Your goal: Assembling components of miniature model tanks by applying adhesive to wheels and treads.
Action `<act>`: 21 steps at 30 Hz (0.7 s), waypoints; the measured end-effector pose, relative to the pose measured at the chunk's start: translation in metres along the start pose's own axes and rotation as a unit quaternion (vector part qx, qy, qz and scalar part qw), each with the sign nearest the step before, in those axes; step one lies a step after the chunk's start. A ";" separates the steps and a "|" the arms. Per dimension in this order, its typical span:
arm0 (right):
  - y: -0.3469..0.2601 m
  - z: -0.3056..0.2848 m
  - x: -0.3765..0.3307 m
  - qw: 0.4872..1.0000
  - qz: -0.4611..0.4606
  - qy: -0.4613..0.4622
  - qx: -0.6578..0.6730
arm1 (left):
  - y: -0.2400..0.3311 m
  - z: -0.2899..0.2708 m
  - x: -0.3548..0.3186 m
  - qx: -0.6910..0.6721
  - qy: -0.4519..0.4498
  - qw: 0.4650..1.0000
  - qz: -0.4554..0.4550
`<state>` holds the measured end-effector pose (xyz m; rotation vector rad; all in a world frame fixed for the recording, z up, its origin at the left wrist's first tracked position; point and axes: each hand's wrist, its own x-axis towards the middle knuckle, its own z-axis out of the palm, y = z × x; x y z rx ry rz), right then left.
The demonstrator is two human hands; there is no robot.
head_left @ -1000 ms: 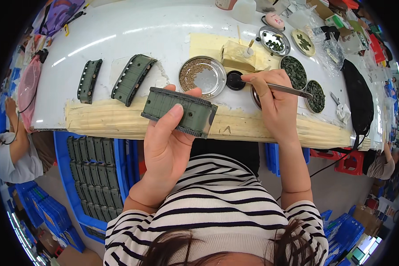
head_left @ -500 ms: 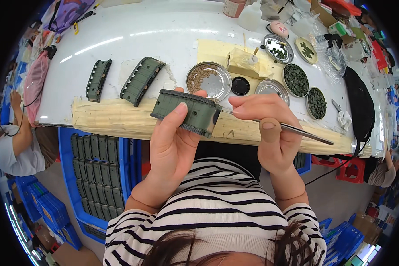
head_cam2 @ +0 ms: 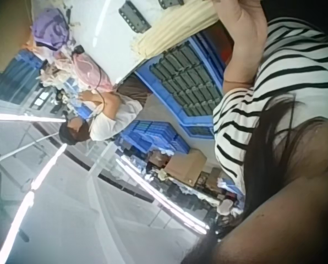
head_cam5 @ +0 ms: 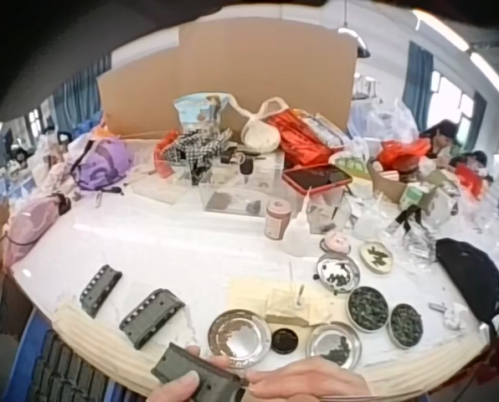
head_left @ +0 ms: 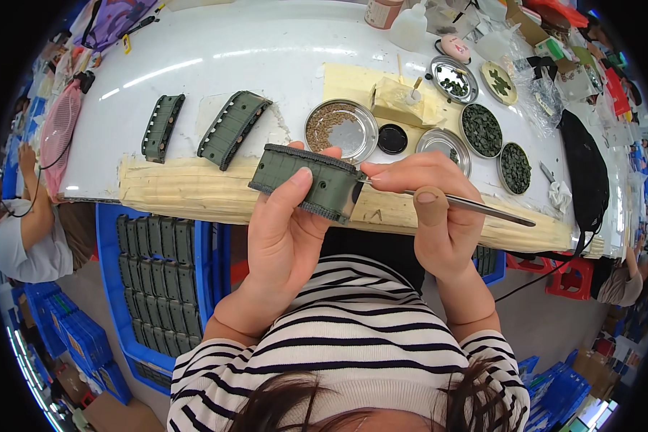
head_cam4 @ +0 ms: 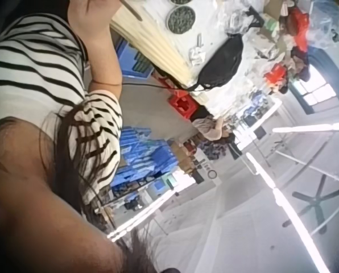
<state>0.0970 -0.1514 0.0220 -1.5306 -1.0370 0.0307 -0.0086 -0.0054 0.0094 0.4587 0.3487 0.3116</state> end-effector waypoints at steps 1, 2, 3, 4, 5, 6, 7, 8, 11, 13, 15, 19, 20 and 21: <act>0.000 0.000 0.000 1.000 -0.002 -0.001 -0.001 | 0.000 0.000 0.000 0.002 0.001 1.000 0.001; 0.000 0.000 0.000 1.000 -0.003 -0.003 -0.002 | 0.000 0.000 0.000 0.002 0.001 1.000 0.000; -0.001 0.000 0.001 1.000 -0.005 -0.004 -0.003 | 0.000 0.000 0.000 0.001 0.002 1.000 0.000; -0.001 0.000 0.001 1.000 -0.001 -0.004 0.000 | 0.000 0.000 0.000 0.001 0.003 1.000 0.000; -0.002 0.000 0.000 1.000 0.003 -0.003 0.002 | 0.000 0.000 0.000 -0.002 0.008 1.000 -0.004; -0.002 0.000 0.000 1.000 0.007 -0.003 0.004 | 0.001 0.001 0.001 -0.005 0.013 1.000 -0.007; -0.002 0.000 0.000 1.000 0.003 -0.002 0.002 | 0.001 0.002 0.001 -0.008 0.018 1.000 -0.011; -0.001 0.001 0.000 1.000 0.000 -0.001 -0.001 | 0.001 0.001 0.001 -0.008 0.017 1.000 -0.010; -0.003 0.003 -0.001 1.000 0.010 0.002 -0.010 | 0.001 0.000 0.001 -0.004 0.017 1.000 -0.009; -0.005 0.004 -0.001 1.000 0.013 -0.001 -0.022 | 0.000 0.000 0.001 0.000 0.020 1.000 -0.008; -0.005 0.003 0.000 0.999 0.004 -0.009 -0.038 | 0.000 0.001 0.000 0.005 0.024 1.000 -0.007; 0.000 0.003 -0.003 1.000 -0.024 0.004 -0.007 | -0.001 0.001 -0.001 0.007 0.026 1.000 -0.006; 0.000 0.004 -0.004 1.000 -0.025 0.009 -0.008 | -0.001 0.001 -0.001 0.006 0.025 1.000 -0.005; 0.000 0.005 -0.004 1.000 -0.025 0.013 -0.010 | -0.001 0.001 0.000 0.005 0.024 1.000 -0.004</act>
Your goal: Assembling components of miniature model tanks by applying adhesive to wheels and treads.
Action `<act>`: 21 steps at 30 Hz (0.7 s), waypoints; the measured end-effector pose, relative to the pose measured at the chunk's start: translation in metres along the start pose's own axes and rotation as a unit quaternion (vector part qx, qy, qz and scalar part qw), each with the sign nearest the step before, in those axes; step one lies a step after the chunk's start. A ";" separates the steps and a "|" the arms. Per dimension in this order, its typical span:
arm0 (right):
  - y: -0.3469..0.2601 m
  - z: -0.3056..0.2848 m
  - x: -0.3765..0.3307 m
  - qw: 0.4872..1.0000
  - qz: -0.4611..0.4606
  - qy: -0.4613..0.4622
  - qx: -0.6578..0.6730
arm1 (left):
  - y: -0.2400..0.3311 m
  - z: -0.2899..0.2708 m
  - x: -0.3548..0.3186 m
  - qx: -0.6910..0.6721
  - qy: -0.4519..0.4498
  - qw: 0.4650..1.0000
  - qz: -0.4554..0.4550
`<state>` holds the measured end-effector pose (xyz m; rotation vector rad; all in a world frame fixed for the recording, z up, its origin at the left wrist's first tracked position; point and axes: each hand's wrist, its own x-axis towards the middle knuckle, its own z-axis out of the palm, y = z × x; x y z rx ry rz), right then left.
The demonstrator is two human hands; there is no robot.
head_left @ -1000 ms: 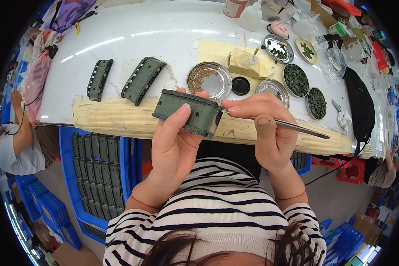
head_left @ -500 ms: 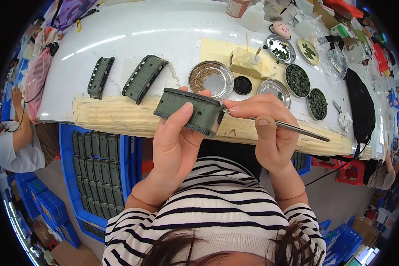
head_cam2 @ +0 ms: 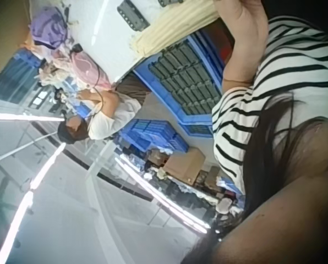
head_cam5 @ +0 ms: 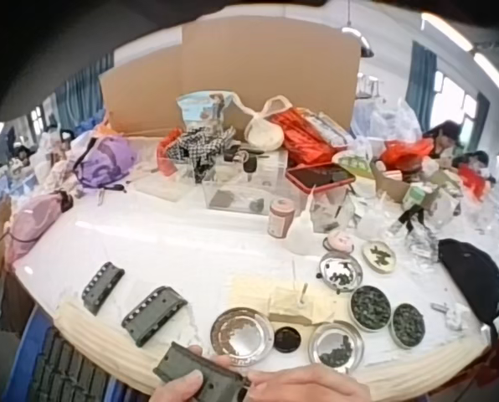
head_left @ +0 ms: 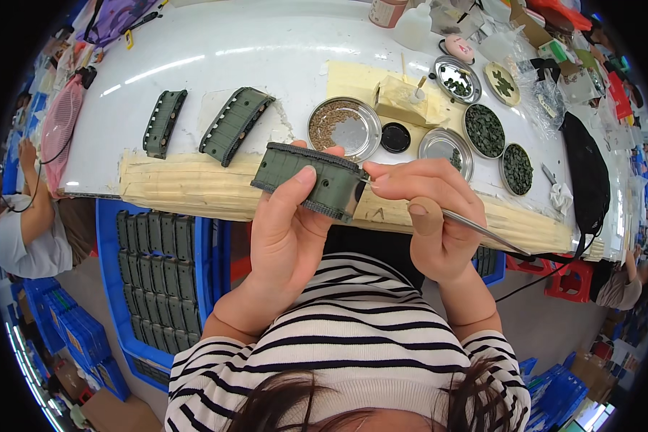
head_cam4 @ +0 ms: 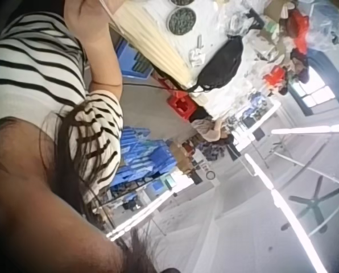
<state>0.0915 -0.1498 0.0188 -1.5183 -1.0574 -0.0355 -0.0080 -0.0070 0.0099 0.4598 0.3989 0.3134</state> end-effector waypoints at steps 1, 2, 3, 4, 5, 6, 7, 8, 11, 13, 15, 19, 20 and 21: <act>0.000 0.001 0.000 1.000 -0.001 0.002 -0.001 | 0.000 0.000 0.000 -0.001 -0.001 1.000 0.001; 0.001 0.001 -0.001 1.000 -0.002 0.004 -0.001 | 0.000 0.001 0.000 -0.002 0.000 1.000 0.000; 0.001 0.002 -0.002 1.000 -0.003 0.006 -0.002 | -0.001 0.001 0.000 -0.003 0.002 1.000 -0.001; 0.002 0.002 -0.003 1.000 -0.004 0.006 0.001 | -0.001 0.001 -0.001 -0.003 0.004 1.000 -0.002; 0.004 0.002 -0.003 1.000 -0.005 0.007 0.004 | -0.001 0.000 -0.001 -0.005 0.003 1.000 -0.003; 0.005 0.002 -0.003 1.000 -0.006 0.007 0.006 | -0.001 -0.001 0.000 -0.007 0.002 1.000 -0.005; 0.005 0.002 -0.004 1.000 -0.009 0.004 0.002 | -0.002 -0.002 0.000 -0.009 0.000 1.000 -0.006; 0.004 0.001 -0.004 1.000 -0.011 0.000 -0.002 | -0.002 -0.002 0.000 -0.010 -0.004 1.000 -0.008; 0.003 0.002 -0.006 1.000 -0.012 0.001 -0.006 | -0.002 -0.004 0.001 -0.010 -0.017 1.000 -0.013; 0.000 0.002 -0.006 1.000 -0.015 -0.007 -0.015 | -0.002 -0.006 0.003 -0.008 -0.025 1.000 -0.014; -0.004 0.000 -0.004 0.999 -0.021 -0.024 -0.035 | -0.001 -0.007 0.003 -0.012 -0.030 0.999 -0.013; -0.003 0.002 -0.008 0.999 -0.049 -0.001 0.004 | 0.001 -0.008 0.003 -0.013 -0.051 0.999 -0.012; -0.004 0.002 -0.010 0.999 -0.046 -0.004 0.009 | 0.001 -0.009 0.003 -0.015 -0.057 0.998 -0.011; -0.005 0.002 -0.011 0.999 -0.044 -0.007 0.012 | 0.001 -0.009 0.003 -0.017 -0.063 0.998 -0.011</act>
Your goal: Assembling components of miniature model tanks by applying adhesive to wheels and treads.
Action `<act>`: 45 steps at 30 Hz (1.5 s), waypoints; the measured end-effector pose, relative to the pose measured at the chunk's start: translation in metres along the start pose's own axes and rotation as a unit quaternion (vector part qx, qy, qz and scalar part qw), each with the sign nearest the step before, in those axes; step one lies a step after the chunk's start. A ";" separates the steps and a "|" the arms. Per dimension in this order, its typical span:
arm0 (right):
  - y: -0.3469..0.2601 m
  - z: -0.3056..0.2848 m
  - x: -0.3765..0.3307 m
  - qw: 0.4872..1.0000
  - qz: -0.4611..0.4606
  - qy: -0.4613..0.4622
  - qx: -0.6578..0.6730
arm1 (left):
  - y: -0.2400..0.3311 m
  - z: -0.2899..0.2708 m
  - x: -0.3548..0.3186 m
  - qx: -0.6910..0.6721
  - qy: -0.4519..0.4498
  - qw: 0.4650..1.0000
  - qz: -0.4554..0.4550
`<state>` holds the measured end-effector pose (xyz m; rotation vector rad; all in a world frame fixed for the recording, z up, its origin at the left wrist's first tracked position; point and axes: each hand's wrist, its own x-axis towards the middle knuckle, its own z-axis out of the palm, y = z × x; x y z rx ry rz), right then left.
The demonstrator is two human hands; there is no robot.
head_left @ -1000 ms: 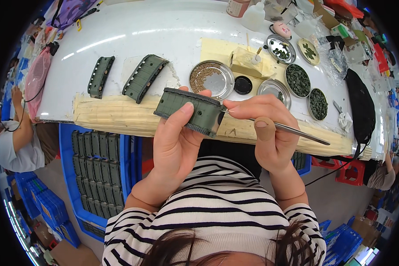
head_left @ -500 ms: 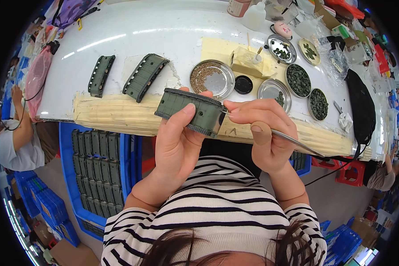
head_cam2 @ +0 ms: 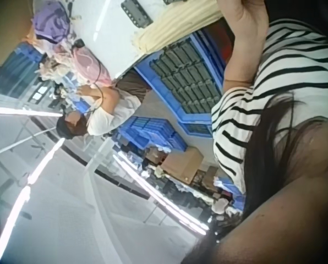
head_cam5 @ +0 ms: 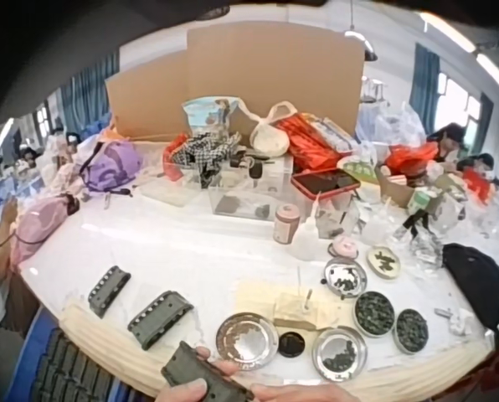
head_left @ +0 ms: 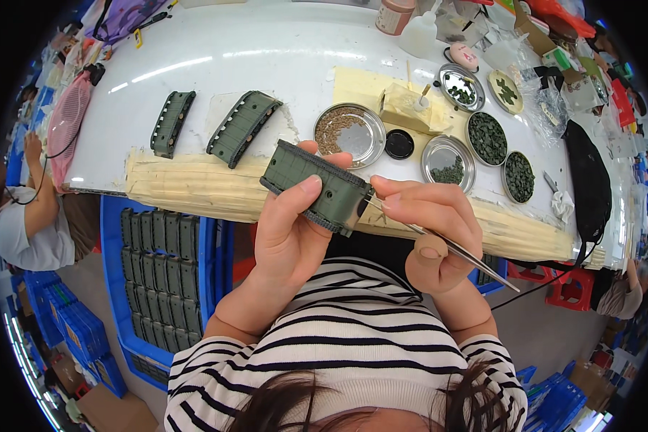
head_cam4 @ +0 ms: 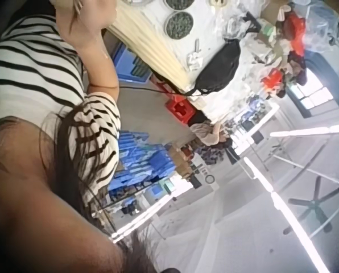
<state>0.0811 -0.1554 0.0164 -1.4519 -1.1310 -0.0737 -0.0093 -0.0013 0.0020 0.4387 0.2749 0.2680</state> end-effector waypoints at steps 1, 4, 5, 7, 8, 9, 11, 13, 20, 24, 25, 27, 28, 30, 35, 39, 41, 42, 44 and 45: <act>-0.001 0.000 -0.001 1.000 0.002 -0.003 0.003 | 0.000 -0.001 0.000 -0.002 -0.006 1.000 0.000; -0.005 0.000 -0.002 1.000 0.006 -0.011 0.002 | -0.001 -0.002 0.001 0.006 -0.013 1.000 0.003; -0.005 0.001 -0.003 1.000 0.006 -0.009 0.001 | -0.001 -0.003 0.002 0.009 -0.015 1.000 0.004; -0.005 0.001 -0.004 1.000 0.007 -0.008 -0.001 | -0.001 -0.003 0.002 0.014 -0.019 1.000 0.005; -0.006 0.001 -0.003 1.000 0.008 -0.009 -0.003 | 0.000 -0.003 0.002 0.014 -0.022 1.000 0.003; -0.007 0.001 -0.003 1.000 0.008 -0.011 -0.006 | 0.000 -0.004 0.003 0.013 -0.024 1.000 0.001; -0.006 0.001 -0.003 1.000 0.005 -0.010 -0.005 | 0.000 -0.004 0.003 0.016 -0.028 0.999 0.000; -0.006 0.000 -0.003 1.000 0.003 -0.014 -0.006 | 0.000 -0.004 0.002 0.022 -0.030 0.999 0.003; -0.006 0.000 -0.002 1.000 -0.008 -0.022 -0.020 | 0.000 -0.003 0.002 0.027 -0.018 0.999 0.001; -0.003 0.001 -0.003 0.999 -0.030 -0.020 -0.022 | 0.002 -0.006 0.002 -0.007 -0.027 0.999 -0.028; -0.003 0.001 -0.003 0.999 -0.035 -0.020 -0.025 | 0.002 -0.008 0.002 -0.019 -0.033 0.999 -0.039; -0.004 0.001 -0.003 0.998 -0.045 -0.019 -0.030 | 0.002 -0.011 0.003 -0.039 -0.034 0.997 -0.049; -0.003 0.001 -0.003 0.998 -0.045 -0.019 -0.030 | 0.002 -0.011 0.003 -0.050 -0.034 0.997 -0.054; -0.001 0.002 -0.004 0.998 -0.045 -0.016 -0.030 | 0.000 -0.010 0.003 -0.048 -0.021 0.997 -0.049; -0.001 0.003 -0.005 0.999 -0.040 -0.007 -0.025 | -0.001 -0.012 0.004 -0.052 -0.033 0.997 -0.043; 0.001 0.007 -0.010 0.999 -0.043 0.018 -0.026 | -0.004 -0.009 0.004 -0.011 -0.045 0.999 -0.010; 0.002 0.009 -0.011 0.998 -0.049 0.030 -0.031 | -0.005 -0.009 0.004 0.004 -0.048 0.999 0.004; 0.002 0.009 -0.011 0.997 -0.053 0.035 -0.034 | -0.006 -0.009 0.004 0.010 -0.044 0.999 0.013; 0.002 0.011 -0.011 0.997 -0.049 0.042 -0.030 | -0.009 -0.008 0.004 0.008 -0.042 0.999 0.029; 0.002 0.012 -0.011 0.997 -0.046 0.046 -0.029 | -0.011 -0.008 0.004 0.001 -0.045 0.998 0.036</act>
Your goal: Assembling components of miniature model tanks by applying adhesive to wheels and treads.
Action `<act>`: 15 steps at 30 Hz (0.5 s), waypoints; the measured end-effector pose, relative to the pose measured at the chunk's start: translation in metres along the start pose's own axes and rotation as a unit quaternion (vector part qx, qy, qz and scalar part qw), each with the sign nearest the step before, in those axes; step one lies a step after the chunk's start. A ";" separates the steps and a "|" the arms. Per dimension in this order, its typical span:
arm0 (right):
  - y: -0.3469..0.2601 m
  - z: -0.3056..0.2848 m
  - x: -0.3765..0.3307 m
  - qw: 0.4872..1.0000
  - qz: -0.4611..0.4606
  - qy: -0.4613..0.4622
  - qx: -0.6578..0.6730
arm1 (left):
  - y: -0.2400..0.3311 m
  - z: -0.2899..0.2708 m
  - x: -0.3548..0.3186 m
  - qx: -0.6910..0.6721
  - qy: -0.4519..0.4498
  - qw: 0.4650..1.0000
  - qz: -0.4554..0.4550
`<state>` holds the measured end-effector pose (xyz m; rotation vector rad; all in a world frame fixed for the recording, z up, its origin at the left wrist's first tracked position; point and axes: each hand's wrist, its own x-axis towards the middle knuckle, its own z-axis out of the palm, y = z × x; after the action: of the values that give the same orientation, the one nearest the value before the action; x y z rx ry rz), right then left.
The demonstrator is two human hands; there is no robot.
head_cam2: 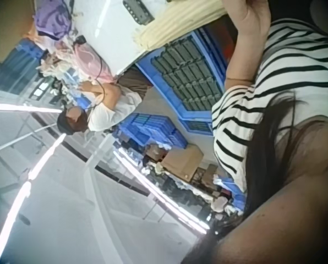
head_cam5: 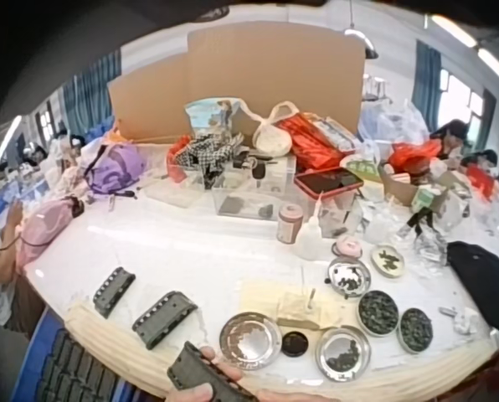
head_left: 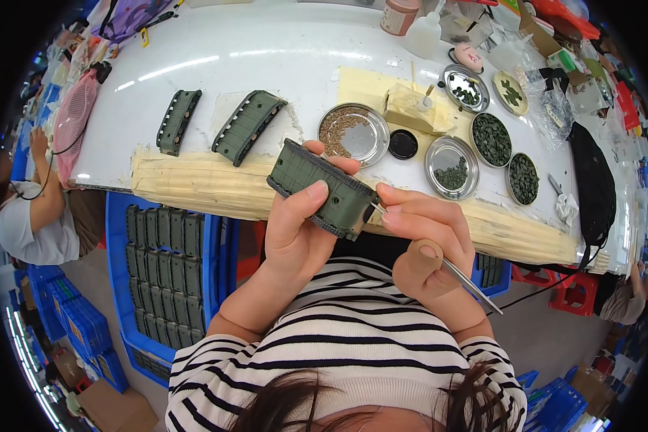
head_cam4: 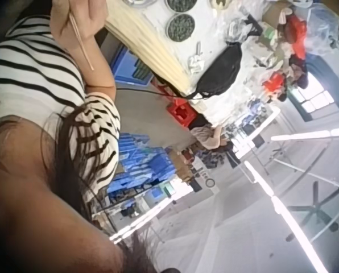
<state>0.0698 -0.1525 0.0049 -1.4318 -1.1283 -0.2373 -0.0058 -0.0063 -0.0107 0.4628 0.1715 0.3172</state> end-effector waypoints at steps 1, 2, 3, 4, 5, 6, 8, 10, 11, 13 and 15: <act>-0.001 0.000 0.000 1.000 0.004 -0.004 -0.005 | -0.001 0.000 0.000 -0.007 -0.003 1.000 0.007; -0.002 -0.001 0.001 1.000 0.008 -0.007 -0.011 | -0.001 0.000 0.000 -0.008 -0.003 1.000 0.005; -0.003 -0.002 0.002 1.000 0.011 -0.011 -0.016 | 0.000 0.000 0.000 -0.009 -0.004 1.000 0.002; -0.002 -0.003 0.001 1.000 0.009 -0.013 -0.011 | 0.000 -0.001 0.000 -0.010 -0.004 1.000 0.000; -0.002 -0.003 0.001 1.000 0.006 -0.015 -0.005 | 0.000 -0.001 0.000 -0.012 -0.007 1.000 -0.003; -0.001 -0.003 0.001 1.000 0.003 -0.018 0.000 | 0.001 -0.001 0.000 -0.014 -0.010 1.000 -0.006; -0.001 -0.005 0.002 1.000 -0.002 -0.021 0.006 | 0.002 -0.001 0.001 -0.004 -0.004 1.000 -0.013; -0.001 -0.005 0.003 1.000 -0.003 -0.024 0.008 | 0.003 -0.001 0.000 0.021 0.013 0.999 -0.021; -0.002 -0.005 0.003 1.000 -0.002 -0.025 0.007 | 0.003 0.000 0.000 0.021 0.013 1.000 -0.020; -0.002 -0.004 0.003 1.000 0.000 -0.024 0.005 | 0.003 0.000 0.000 0.021 0.012 1.000 -0.017; -0.001 -0.004 0.001 1.000 0.002 -0.019 0.001 | 0.003 -0.001 0.000 0.014 0.008 1.000 -0.021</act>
<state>0.0712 -0.1552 0.0075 -1.4420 -1.1562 -0.2062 -0.0069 -0.0038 -0.0099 0.4831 0.2011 0.2777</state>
